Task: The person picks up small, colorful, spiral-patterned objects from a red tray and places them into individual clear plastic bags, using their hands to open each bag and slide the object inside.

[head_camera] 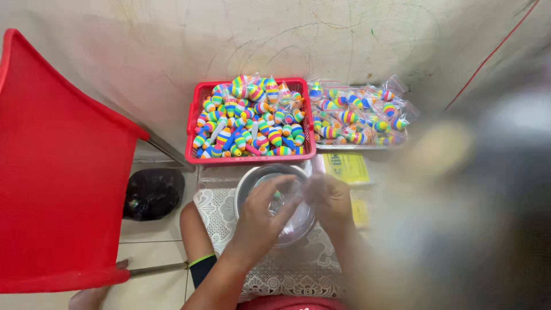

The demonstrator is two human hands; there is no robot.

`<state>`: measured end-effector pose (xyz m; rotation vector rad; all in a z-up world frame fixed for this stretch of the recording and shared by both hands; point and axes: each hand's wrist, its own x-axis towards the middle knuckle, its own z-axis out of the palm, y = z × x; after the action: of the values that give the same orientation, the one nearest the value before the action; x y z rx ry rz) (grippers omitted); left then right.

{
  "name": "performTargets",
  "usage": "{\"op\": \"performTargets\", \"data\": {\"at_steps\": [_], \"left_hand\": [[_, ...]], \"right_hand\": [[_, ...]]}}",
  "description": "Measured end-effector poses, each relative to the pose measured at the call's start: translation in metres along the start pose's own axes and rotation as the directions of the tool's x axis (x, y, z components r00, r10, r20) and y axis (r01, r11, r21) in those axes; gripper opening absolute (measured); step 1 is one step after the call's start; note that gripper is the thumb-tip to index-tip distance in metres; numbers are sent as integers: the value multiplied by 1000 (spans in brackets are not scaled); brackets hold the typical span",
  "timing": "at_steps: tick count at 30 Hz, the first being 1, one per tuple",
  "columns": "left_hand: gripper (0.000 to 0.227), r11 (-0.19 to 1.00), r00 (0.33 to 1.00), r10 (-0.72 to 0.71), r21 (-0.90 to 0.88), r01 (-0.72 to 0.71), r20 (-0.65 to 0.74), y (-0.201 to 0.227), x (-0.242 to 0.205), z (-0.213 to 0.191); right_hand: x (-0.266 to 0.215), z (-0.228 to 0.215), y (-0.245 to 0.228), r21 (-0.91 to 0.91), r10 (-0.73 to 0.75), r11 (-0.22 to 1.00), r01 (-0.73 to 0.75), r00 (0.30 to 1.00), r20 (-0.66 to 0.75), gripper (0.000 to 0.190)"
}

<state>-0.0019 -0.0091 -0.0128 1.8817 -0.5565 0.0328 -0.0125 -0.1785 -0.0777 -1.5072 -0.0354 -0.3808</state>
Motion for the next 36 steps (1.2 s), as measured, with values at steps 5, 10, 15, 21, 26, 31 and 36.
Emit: {"op": "performTargets", "data": {"at_steps": [5,10,15,21,26,31,36], "left_hand": [[29,997,990,61,54,-54,-124,-19,-2,14],[32,984,982,148,116,-135,-117,-28,-7,23],[33,914,906,386,207,-349,-176,-25,-3,20],[83,907,970,-214,-393,152,-117,-20,-10,14],[18,838,872,-480,-341,425,-92,-24,-3,17],[20,886,893,-431,-250,391,-130,-33,-5,12],[18,863,935,-332,-441,246,-128,-35,-5,13]], "right_hand": [[-7,-1,2,100,-81,990,102,978,-194,32],[-14,-8,-15,65,-110,992,112,993,-34,47],[-9,5,-43,8,5,1000,-5,1000,-22,17],[-9,6,-34,103,-50,993,55,997,-54,19],[-9,2,-31,-25,-115,993,114,993,-28,15],[-7,2,-34,-18,-127,992,126,992,-21,9],[-5,-3,-30,-87,-240,966,242,970,29,19]]}}
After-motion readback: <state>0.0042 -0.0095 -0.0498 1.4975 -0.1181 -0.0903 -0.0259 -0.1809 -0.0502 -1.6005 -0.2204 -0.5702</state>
